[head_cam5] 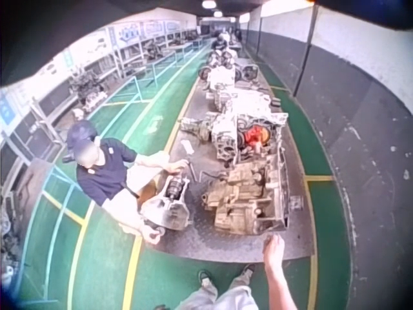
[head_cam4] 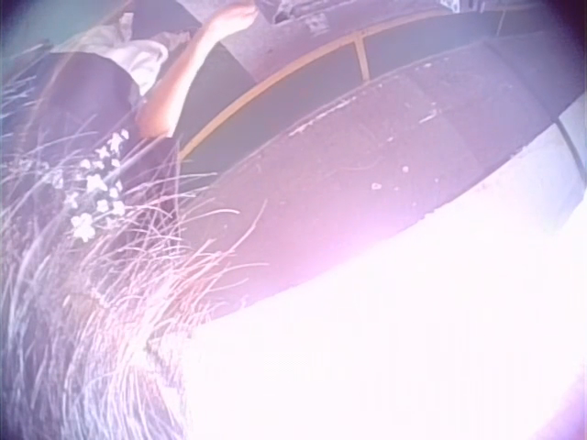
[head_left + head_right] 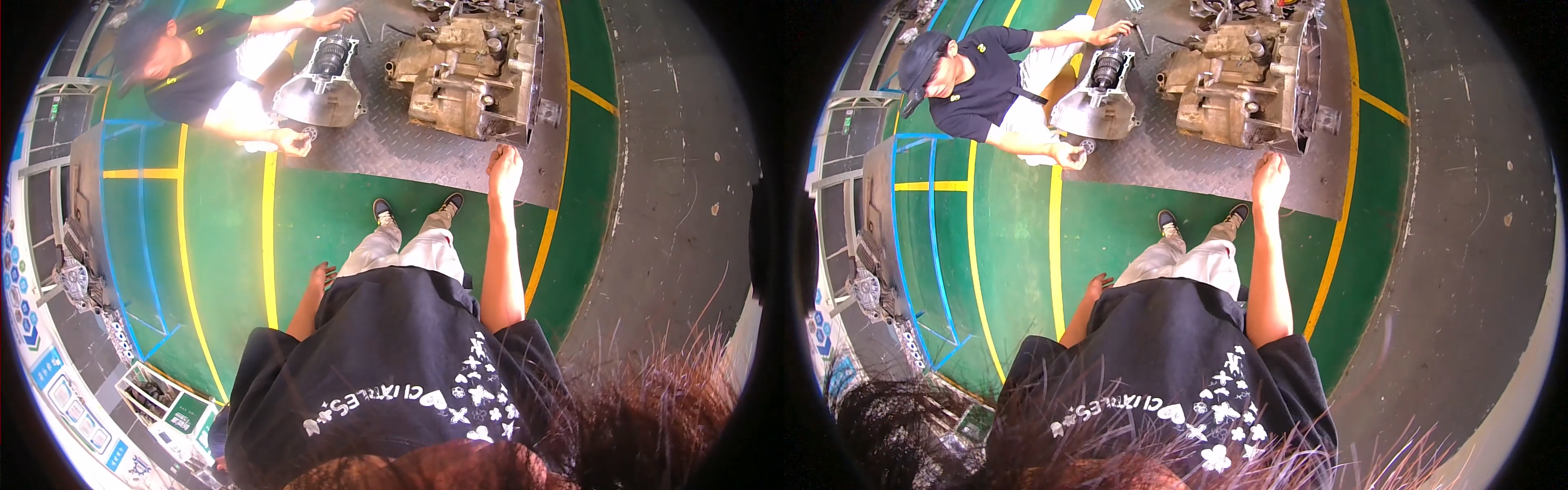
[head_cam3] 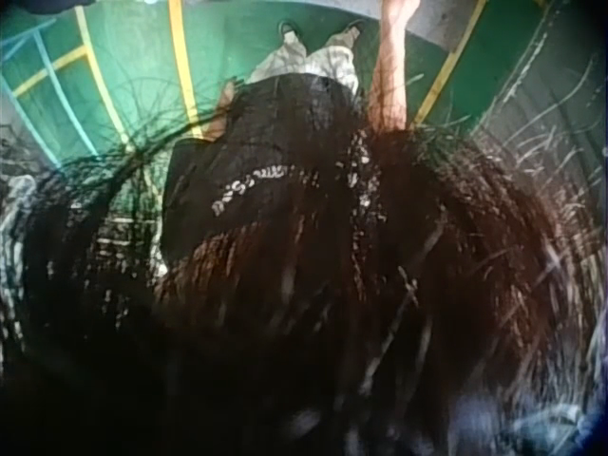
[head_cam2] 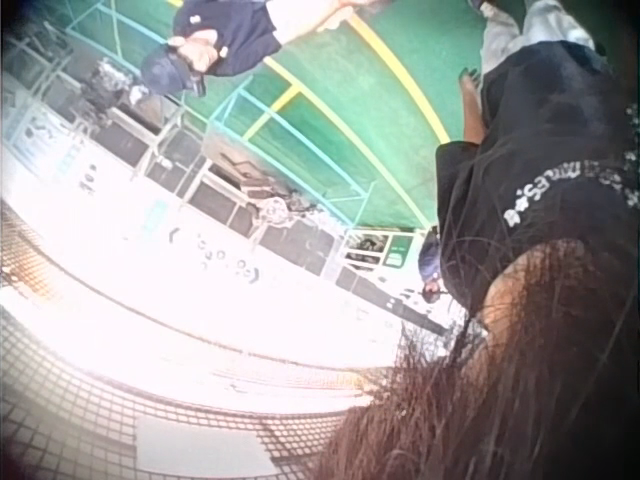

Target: The person assembles engine components by hand on a work surface, placing small parts into the main housing and coordinating with other people in the bay.

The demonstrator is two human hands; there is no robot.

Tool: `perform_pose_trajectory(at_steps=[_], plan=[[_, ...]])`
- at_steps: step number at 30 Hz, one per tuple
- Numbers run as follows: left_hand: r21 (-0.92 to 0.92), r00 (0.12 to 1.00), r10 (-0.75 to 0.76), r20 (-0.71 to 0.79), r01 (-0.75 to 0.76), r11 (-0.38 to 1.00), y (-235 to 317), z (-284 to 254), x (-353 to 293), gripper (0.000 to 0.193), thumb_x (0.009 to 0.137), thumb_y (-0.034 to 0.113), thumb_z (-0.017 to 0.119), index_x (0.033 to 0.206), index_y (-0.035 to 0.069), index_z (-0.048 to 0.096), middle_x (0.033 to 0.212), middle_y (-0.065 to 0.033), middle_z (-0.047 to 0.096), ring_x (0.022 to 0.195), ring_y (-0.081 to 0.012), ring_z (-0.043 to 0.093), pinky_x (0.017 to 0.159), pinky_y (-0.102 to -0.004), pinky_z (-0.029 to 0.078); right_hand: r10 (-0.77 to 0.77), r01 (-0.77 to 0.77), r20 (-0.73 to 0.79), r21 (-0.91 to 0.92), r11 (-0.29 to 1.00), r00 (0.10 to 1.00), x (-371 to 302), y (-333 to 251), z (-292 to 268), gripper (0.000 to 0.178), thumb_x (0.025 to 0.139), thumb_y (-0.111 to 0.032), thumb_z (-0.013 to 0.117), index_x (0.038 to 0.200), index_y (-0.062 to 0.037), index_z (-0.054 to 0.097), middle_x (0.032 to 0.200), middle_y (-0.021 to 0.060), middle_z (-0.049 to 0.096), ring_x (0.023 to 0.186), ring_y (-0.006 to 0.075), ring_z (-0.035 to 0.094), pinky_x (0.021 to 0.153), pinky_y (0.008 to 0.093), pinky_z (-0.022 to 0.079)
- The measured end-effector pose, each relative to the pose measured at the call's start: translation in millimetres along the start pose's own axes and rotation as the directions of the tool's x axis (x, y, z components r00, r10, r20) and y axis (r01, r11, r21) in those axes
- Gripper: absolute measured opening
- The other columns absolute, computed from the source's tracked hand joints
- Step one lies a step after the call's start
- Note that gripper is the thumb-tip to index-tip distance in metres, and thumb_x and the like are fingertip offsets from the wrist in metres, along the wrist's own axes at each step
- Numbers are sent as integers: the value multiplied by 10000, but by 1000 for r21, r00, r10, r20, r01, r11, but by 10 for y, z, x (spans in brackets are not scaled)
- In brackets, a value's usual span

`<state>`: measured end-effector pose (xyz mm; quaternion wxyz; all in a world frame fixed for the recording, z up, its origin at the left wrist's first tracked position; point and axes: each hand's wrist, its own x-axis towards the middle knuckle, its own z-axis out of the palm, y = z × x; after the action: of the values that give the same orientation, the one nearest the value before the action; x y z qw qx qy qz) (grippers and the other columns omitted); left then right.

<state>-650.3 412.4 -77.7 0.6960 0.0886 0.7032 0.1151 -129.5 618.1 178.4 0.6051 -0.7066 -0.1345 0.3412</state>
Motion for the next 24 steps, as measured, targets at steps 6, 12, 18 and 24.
perform_pose_trajectory(at_steps=[6, 12, 18, 24], plan=[[30, 995, 77, -56, -76, 997, 247, 186, -156, 622, 974, 419, 463, 1475, 61, 374, 1305, -128, 609, 1061, -248, 613, 927, -405, 469, -75, 79, 43, -102, 992, 996, -41, -186, 60, 246, 973, -190, 442, 820, -40, 563, 653, -6, 451, 549, 87, 385, 505, 263, 316], [34, 976, 218, -15, -217, 976, 378, 164, -142, 640, 978, 437, 445, 1476, 42, 367, 1320, -157, 596, 1111, -265, 611, 962, -414, 465, -112, 123, 92, -124, 985, 989, 46, -210, 18, 273, 970, -190, 445, 833, -1, 588, 662, 19, 477, 574, 107, 415, 558, 268, 369], [23, 990, 135, -43, -135, 991, 252, 149, -204, 610, 985, 399, 433, 1474, 39, 373, 1326, -159, 595, 1134, -280, 601, 977, -427, 460, -65, 96, 124, -261, 961, 990, 90, -216, 41, 315, 954, -206, 427, 832, 20, 612, 648, 69, 525, 581, 162, 478, 579, 321, 396], [35, 999, 1, -33, 0, 999, -103, 11, -136, 595, 980, 386, 439, 1468, 51, 378, 1320, -137, 602, 1067, -248, 610, 939, -409, 466, -530, 612, 405, -731, 302, 745, 181, -18, -7, 196, 911, -91, 487, 929, 25, 644, 883, 211, 648, 799, 371, 624, 727, 441, 496]])
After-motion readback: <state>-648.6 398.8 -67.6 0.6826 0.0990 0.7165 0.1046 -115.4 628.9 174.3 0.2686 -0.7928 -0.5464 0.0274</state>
